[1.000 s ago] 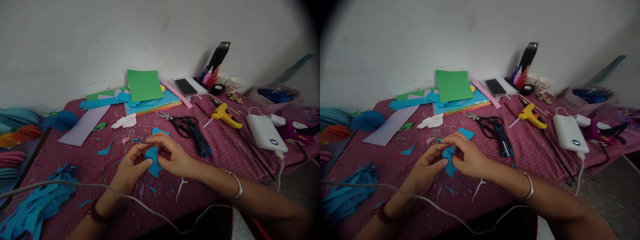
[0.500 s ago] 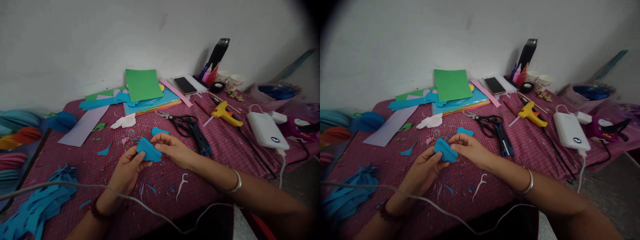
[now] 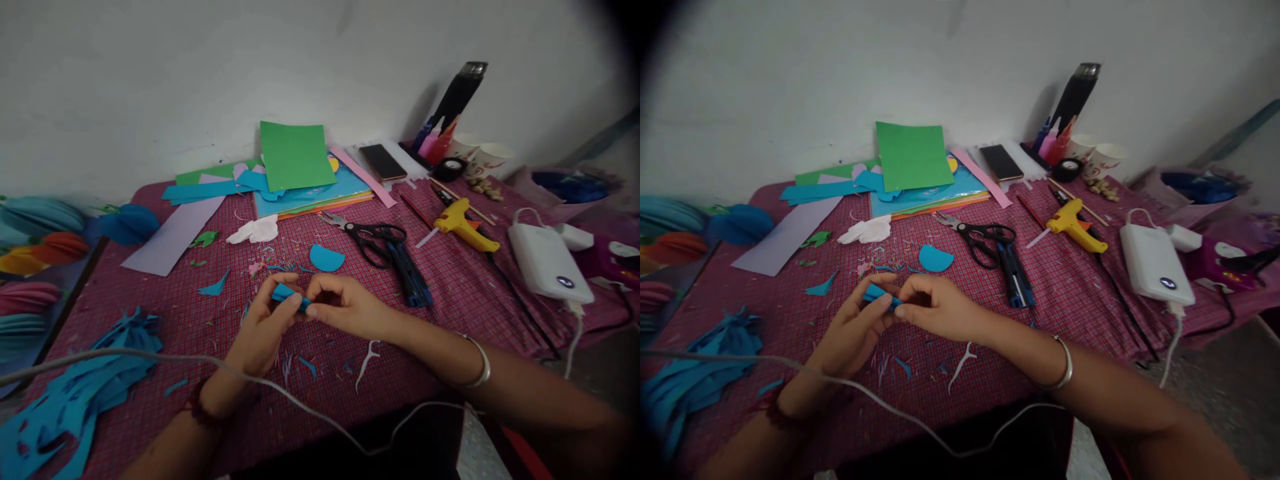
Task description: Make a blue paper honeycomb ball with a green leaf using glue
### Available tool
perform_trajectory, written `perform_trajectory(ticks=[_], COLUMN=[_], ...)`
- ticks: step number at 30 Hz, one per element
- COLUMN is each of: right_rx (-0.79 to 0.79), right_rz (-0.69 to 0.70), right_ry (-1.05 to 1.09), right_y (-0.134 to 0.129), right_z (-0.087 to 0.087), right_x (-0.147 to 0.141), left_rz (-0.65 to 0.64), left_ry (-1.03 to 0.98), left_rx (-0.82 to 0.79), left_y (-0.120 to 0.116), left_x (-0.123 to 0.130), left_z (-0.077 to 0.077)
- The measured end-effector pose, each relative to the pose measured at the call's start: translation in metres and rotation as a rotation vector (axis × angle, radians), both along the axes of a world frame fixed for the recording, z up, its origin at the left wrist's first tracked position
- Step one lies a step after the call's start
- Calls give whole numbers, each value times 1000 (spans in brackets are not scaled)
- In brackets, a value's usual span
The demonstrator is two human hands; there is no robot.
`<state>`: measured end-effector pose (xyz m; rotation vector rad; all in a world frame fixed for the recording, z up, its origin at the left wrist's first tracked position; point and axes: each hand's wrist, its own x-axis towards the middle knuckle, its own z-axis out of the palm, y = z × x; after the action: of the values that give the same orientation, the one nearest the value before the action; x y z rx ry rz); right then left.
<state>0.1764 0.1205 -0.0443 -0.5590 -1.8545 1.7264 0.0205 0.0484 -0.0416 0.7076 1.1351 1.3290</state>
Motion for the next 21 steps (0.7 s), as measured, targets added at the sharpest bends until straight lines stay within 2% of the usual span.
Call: perform_trajectory(ticks=[5,7,9,11,15,21], right_rx=[-112,-114,-43,98,337,354], right_rz=[44,22,-32,-81,-13,40], right_ry=[41,96,128,118,32,-8], right_y=[4,4,4,2,2,4], right_z=[-1,-2,-2,-1,4,4], right_x=[0,0,1,3,7,8], left_rz=[-91,-110,-123,-130,-135,-131], left_ry=[-101,-134,-152,-147,-80,42], left_rx=[23,41,63,95,126,126], left_y=[3,5,5,5,3,0], left_x=[-4,-5,-6,-5,-5,-10], left_z=[2,1,0,1,0,-5])
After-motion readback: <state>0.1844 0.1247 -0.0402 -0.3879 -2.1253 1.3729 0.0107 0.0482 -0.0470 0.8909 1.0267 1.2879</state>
